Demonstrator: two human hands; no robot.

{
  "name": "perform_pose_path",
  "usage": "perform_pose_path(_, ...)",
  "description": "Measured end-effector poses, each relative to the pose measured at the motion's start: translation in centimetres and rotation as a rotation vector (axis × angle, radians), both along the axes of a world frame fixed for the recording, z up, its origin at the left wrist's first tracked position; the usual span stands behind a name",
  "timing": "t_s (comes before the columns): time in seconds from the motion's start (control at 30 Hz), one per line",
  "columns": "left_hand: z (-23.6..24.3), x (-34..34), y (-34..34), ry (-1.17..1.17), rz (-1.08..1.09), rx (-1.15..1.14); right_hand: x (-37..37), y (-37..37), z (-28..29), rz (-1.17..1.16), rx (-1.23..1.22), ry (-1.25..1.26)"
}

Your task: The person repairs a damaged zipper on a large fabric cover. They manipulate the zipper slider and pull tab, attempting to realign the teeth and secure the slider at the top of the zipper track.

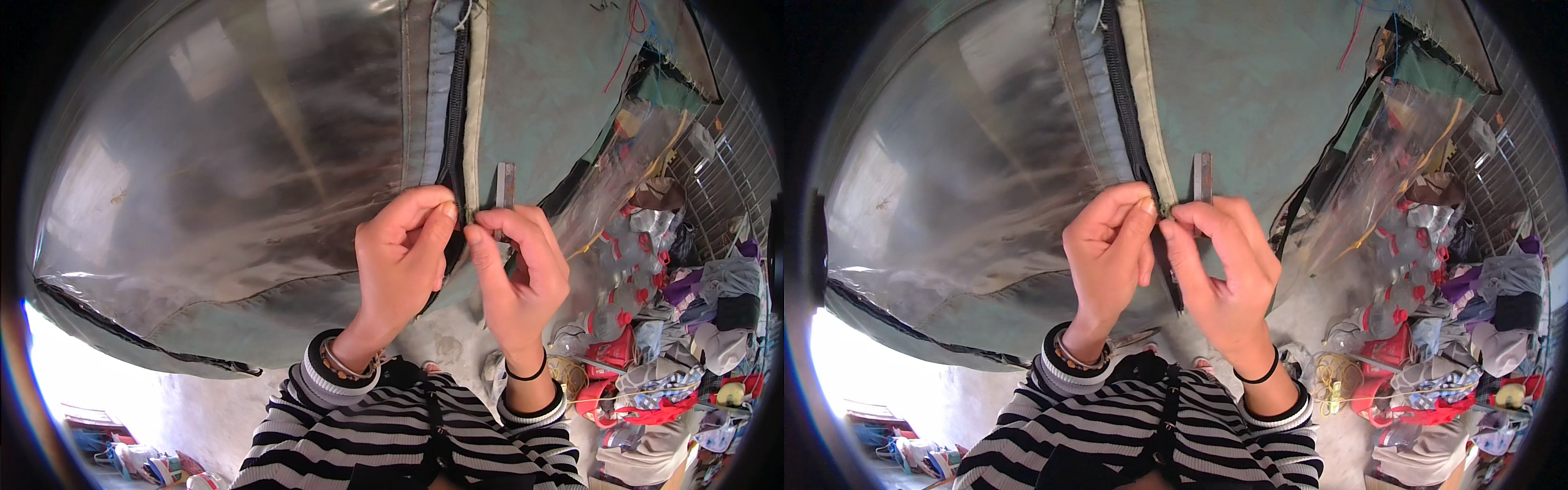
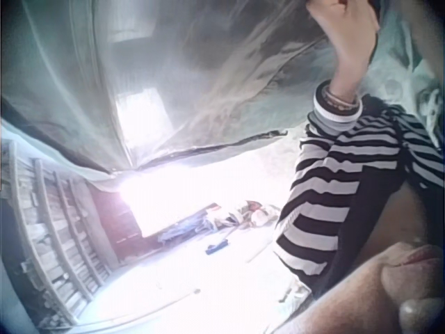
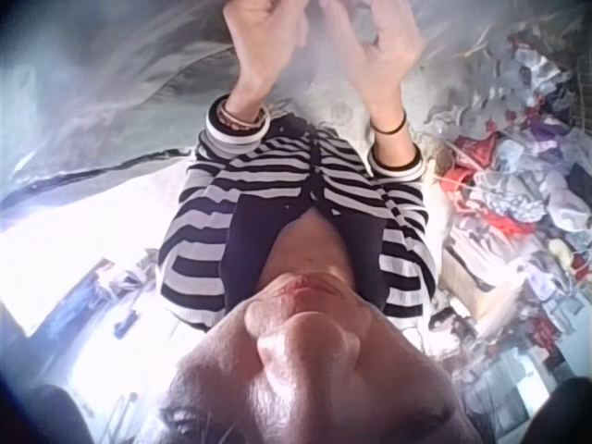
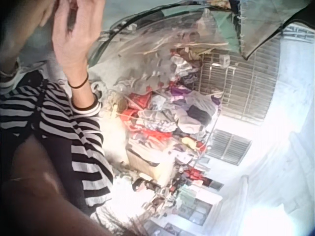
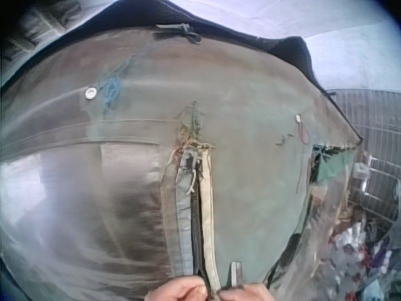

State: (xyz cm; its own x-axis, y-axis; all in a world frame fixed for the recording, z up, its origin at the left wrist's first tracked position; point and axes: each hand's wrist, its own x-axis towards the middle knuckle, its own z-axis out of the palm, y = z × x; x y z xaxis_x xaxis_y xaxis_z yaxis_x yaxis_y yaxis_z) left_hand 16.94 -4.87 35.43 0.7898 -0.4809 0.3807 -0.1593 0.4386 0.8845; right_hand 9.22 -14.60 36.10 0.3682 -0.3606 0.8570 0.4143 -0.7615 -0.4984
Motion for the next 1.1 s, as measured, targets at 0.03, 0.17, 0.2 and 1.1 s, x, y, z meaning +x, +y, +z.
perform_pose_path(0.03,0.4,0.0,0.0,0.023,-0.010,0.001,0.0,0.0,-0.2,-0.004,-0.015,-0.023)
perform_pose_path(0.17,0.6,0.4,-0.2,0.097,-0.082,0.007,0.1,0.0,-0.4,-0.043,-0.059,-0.037)
perform_pose_path(0.2,0.6,0.4,-0.2,0.094,-0.081,0.019,0.0,0.1,-0.2,-0.056,-0.044,-0.026)
perform_pose_path(1.1,0.2,0.5,-0.2,0.041,-0.153,0.011,-1.1,-2.2,2.7,-0.155,-0.614,0.145)
